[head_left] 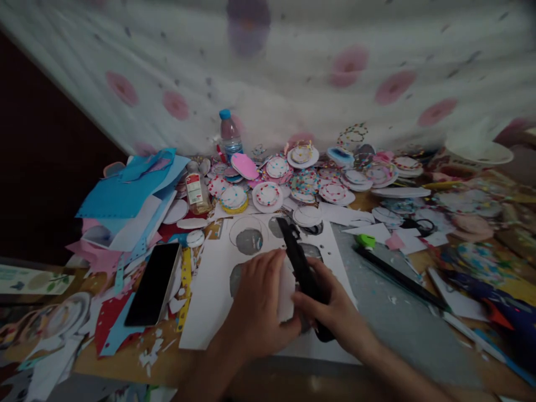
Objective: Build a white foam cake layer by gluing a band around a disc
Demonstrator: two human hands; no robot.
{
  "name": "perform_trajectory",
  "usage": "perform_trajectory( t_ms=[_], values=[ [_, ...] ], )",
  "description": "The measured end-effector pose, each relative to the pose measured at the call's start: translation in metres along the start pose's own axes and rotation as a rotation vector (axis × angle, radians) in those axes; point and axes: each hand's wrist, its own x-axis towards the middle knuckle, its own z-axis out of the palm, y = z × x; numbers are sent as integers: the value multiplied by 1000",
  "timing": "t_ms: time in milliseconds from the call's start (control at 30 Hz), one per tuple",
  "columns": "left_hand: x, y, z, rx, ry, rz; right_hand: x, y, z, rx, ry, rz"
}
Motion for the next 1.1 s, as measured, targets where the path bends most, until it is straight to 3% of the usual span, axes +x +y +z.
perform_trajectory(
  t_ms=[100, 267, 333, 500, 700, 867, 933, 1100],
  values=[
    [-1, -3, -4, -129, -15, -36, 10, 2, -6, 22, 13, 64],
    [-5, -15, -10, -637, 49, -472, 25, 2, -20, 69, 4, 27],
    [-5, -20, -7, -809, 59, -578, 27, 2, -20, 90, -5, -1],
    [-9, -24, 6, -922, 182, -691, 22, 12, -18, 140, 1, -36],
    [-14, -10, 4, -632, -77, -589, 19, 23, -20, 59, -67, -66],
    [-18, -3, -4, -731, -286, -506, 18, 25, -22, -22, -78, -202],
    [-17, -4, -3, -660, -254, -438, 19, 25, -23, -74, -72, -278],
    [-13, -17, 7, -312, -9, -181, 21, 28, -26, -202, 47, -349]
  ],
)
